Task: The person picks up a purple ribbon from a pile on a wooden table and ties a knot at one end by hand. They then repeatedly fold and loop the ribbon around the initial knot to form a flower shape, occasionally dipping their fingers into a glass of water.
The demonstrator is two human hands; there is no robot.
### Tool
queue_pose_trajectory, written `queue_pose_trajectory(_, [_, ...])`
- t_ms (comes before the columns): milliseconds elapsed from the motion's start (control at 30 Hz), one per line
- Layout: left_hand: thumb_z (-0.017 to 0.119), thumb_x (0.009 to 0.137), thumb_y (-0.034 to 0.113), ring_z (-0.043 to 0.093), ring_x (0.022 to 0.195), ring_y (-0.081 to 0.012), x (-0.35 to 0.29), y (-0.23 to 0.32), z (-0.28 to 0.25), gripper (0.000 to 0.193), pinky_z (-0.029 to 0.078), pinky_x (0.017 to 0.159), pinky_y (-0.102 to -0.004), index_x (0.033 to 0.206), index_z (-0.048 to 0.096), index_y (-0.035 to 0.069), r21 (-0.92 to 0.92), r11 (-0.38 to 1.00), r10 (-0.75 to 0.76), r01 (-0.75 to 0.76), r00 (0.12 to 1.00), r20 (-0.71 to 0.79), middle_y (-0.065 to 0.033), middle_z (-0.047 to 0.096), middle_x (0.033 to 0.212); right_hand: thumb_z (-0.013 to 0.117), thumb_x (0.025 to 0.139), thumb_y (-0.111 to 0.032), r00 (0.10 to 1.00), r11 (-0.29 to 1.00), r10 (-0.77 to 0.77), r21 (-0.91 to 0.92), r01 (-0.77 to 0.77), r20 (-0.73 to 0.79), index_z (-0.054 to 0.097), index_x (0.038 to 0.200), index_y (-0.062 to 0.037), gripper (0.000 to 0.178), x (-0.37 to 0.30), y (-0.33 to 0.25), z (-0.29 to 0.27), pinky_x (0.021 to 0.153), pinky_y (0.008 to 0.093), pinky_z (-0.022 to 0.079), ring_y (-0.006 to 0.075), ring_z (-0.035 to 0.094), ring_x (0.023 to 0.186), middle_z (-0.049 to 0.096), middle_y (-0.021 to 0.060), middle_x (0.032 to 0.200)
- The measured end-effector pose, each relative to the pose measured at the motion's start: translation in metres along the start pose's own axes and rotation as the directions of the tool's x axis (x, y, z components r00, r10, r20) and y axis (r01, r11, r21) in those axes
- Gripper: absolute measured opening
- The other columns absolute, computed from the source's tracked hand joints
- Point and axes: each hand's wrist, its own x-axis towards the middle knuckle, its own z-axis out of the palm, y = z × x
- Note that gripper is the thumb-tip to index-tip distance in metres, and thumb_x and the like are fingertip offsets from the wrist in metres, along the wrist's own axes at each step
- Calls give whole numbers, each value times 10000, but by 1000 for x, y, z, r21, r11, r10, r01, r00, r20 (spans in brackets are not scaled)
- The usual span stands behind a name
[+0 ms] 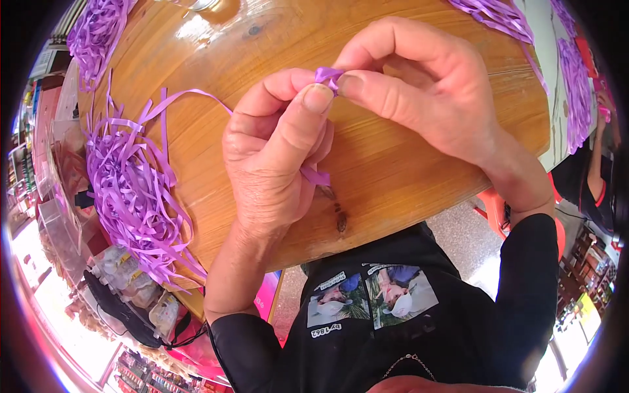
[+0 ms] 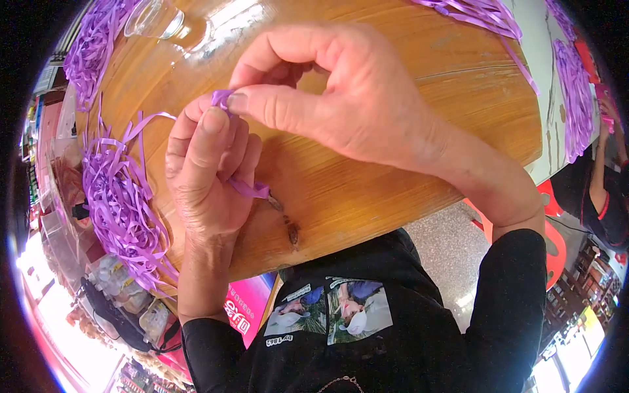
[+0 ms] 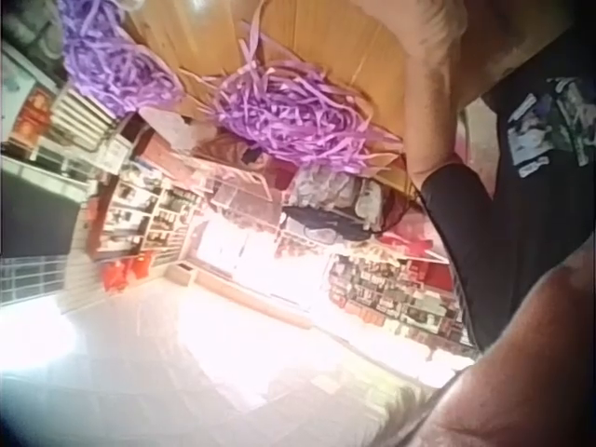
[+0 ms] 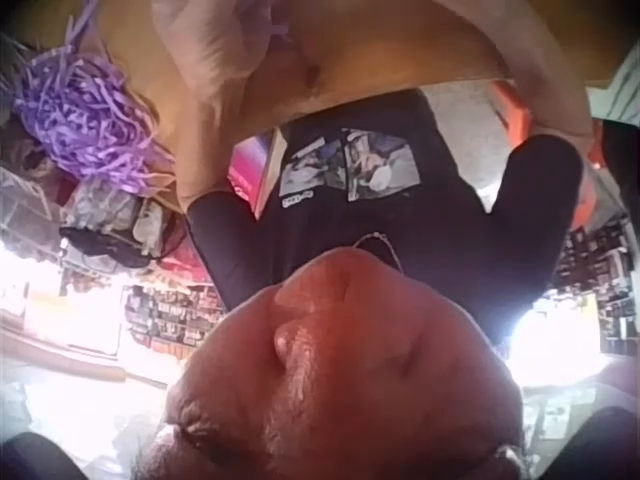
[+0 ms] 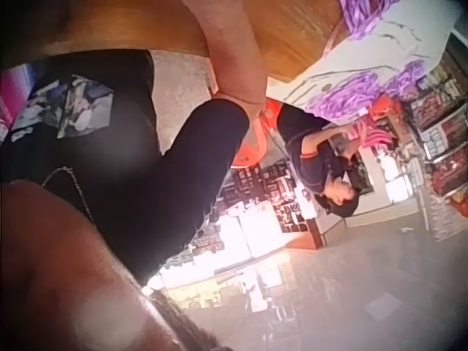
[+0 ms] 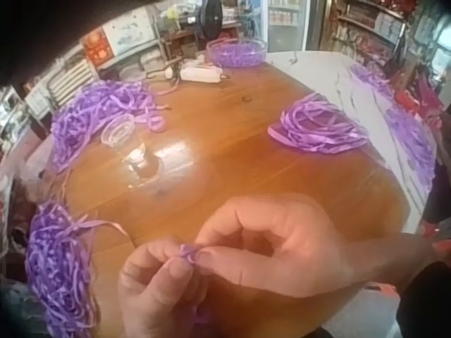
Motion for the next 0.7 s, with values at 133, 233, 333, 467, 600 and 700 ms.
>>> queue_pose_trajectory(133, [596,870,52,347,478,-15,1,-2,-8,107,255,419,-181,964,589,1,-118,993,-6,10,999,38,33,526,690,695,732,-40,825,731,-563,-432,528,57,612,861,-61,155,7,6,-4,627,250,462,146,592,721,599,29,769])
queue_pose_trajectory(233, [596,872,61,342,470,-18,-1,-1,-7,108,250,417,-182,961,592,-2,-119,993,-7,11,999,38,34,515,671,713,705,-11,952,822,-292,-487,297,87,645,866,-39,176,4,-44,-11,590,291,427,194,560,675,589,61,758])
queue_pose_trajectory(333, [555,898,118,270,467,-23,-2,0,-1,128,216,412,-178,977,579,20,22,999,-35,35,999,-20,62,398,595,670,756,-15,939,687,-277,-641,342,203,653,874,-24,119,2,-43,-14,623,306,448,210,574,697,604,79,784])
queue_pose_trajectory(467, [552,899,110,270,465,-25,0,2,-3,126,218,413,-182,977,584,17,81,994,-74,76,997,-22,63,385,580,657,701,94,740,431,-567,-635,641,363,622,909,-2,231,8,-7,-13,570,253,412,162,532,653,569,47,747])
queue_pose_trajectory(600, [630,847,44,406,547,-7,0,3,-15,132,288,461,-161,970,610,1,-9,992,-127,128,990,64,36,557,745,636,674,102,812,587,-528,-583,561,249,608,869,-5,224,3,-3,-10,551,269,406,193,527,627,569,77,717])
queue_pose_trajectory(700, [645,832,27,475,658,-10,-4,5,-4,154,363,559,-146,983,621,9,201,979,-43,44,999,-10,37,578,792,605,676,97,857,690,-476,-521,503,197,593,834,-7,190,2,-2,-13,557,268,403,182,525,628,574,73,716])
